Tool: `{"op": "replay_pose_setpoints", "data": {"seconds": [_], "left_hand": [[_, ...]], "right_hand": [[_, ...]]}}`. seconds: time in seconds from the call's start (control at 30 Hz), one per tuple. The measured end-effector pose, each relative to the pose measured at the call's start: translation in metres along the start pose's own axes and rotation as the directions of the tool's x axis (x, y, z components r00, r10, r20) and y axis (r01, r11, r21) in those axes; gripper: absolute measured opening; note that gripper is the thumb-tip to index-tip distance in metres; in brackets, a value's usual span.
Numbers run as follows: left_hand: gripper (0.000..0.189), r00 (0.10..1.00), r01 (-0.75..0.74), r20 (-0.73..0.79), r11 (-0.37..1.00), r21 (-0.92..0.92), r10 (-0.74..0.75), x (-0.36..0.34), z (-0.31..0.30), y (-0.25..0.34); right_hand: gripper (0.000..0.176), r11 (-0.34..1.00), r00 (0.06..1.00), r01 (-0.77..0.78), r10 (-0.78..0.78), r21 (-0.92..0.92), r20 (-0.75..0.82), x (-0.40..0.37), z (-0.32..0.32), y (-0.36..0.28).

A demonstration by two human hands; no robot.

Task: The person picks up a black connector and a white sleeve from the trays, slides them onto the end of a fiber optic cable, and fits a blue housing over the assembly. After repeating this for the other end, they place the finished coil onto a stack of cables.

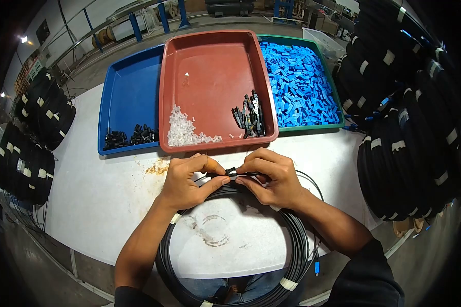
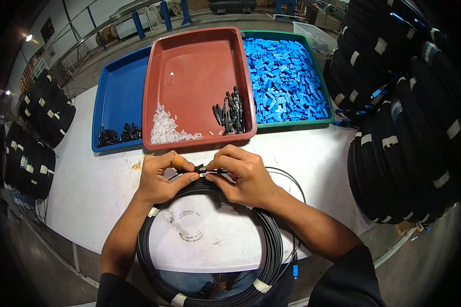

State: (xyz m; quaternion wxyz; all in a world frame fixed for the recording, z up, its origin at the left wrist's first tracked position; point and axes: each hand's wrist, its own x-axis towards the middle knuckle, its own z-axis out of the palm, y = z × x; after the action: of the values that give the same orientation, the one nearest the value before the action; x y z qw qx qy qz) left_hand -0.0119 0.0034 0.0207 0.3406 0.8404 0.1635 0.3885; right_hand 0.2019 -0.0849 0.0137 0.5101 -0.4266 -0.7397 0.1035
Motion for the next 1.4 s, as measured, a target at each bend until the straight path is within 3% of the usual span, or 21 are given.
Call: {"op": "replay_pose_setpoints", "data": {"seconds": [0.33,0.4,0.83,1.4], "left_hand": [[0.023,0.999,-0.034,0.010,0.998,0.055,0.034,0.001,0.001,0.003],[0.028,0.994,-0.106,0.050,0.987,0.118,0.101,0.002,-0.001,0.003],[0.024,0.980,-0.191,-0.026,0.964,0.185,0.199,0.002,0.001,-0.001],[0.020,0.971,-0.236,0.080,0.949,0.211,0.224,0.004,-0.001,0.004]], "right_hand": [[0.014,1.000,1.000,0.028,-0.028,0.002,0.001,-0.004,0.002,0.007],[0.014,0.999,0.999,0.037,-0.037,-0.004,0.006,-0.004,0.001,0.006],[0.015,0.999,1.000,0.019,-0.018,0.049,-0.023,-0.002,0.001,0.006],[0.014,0.995,0.999,0.030,-0.031,0.091,0.014,-0.004,0.002,0.011]]}}
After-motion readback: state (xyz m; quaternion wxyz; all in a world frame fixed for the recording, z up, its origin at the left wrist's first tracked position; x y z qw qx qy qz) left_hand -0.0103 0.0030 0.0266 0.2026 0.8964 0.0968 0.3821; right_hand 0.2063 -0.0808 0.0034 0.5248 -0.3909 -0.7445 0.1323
